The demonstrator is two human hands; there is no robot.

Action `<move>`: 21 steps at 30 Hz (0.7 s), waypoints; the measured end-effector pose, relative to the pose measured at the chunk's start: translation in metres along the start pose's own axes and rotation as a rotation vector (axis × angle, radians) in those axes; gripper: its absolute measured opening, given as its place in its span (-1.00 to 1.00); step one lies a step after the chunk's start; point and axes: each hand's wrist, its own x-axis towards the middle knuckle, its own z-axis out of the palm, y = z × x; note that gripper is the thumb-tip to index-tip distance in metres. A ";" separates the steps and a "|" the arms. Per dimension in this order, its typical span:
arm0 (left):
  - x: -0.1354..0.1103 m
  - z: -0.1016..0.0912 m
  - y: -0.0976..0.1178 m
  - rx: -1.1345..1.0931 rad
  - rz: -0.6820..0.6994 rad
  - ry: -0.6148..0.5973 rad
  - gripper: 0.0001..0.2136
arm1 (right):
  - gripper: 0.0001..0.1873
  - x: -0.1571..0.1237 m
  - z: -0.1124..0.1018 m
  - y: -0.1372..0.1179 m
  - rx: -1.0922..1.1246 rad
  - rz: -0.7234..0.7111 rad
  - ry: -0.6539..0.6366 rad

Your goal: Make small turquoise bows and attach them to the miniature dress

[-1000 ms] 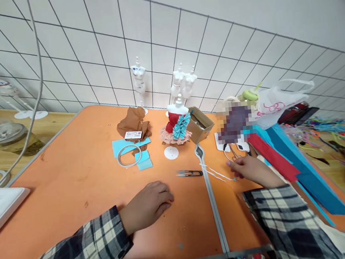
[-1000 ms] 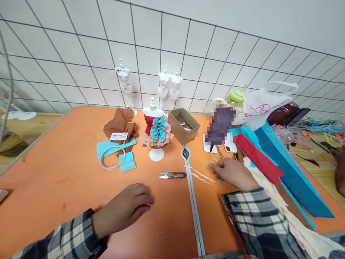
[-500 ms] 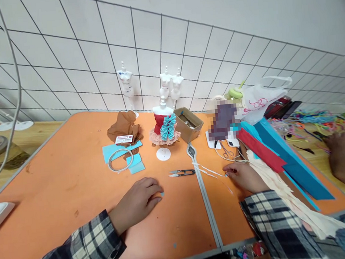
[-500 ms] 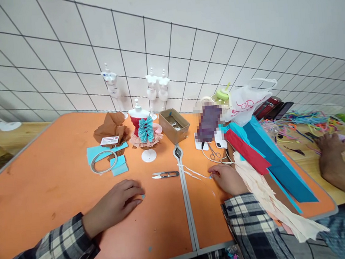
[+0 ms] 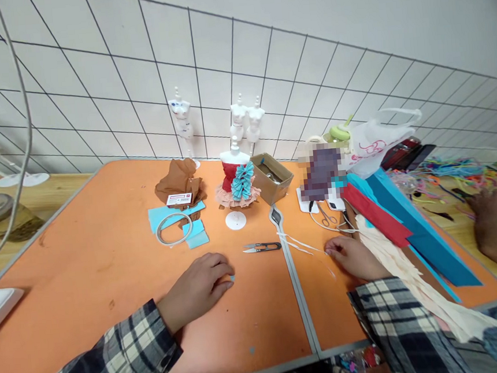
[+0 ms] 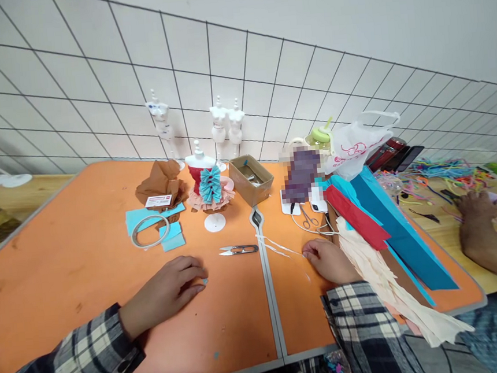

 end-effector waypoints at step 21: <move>0.036 0.003 -0.037 0.084 0.007 0.235 -0.73 | -0.74 0.003 -0.010 -0.054 0.379 0.040 0.409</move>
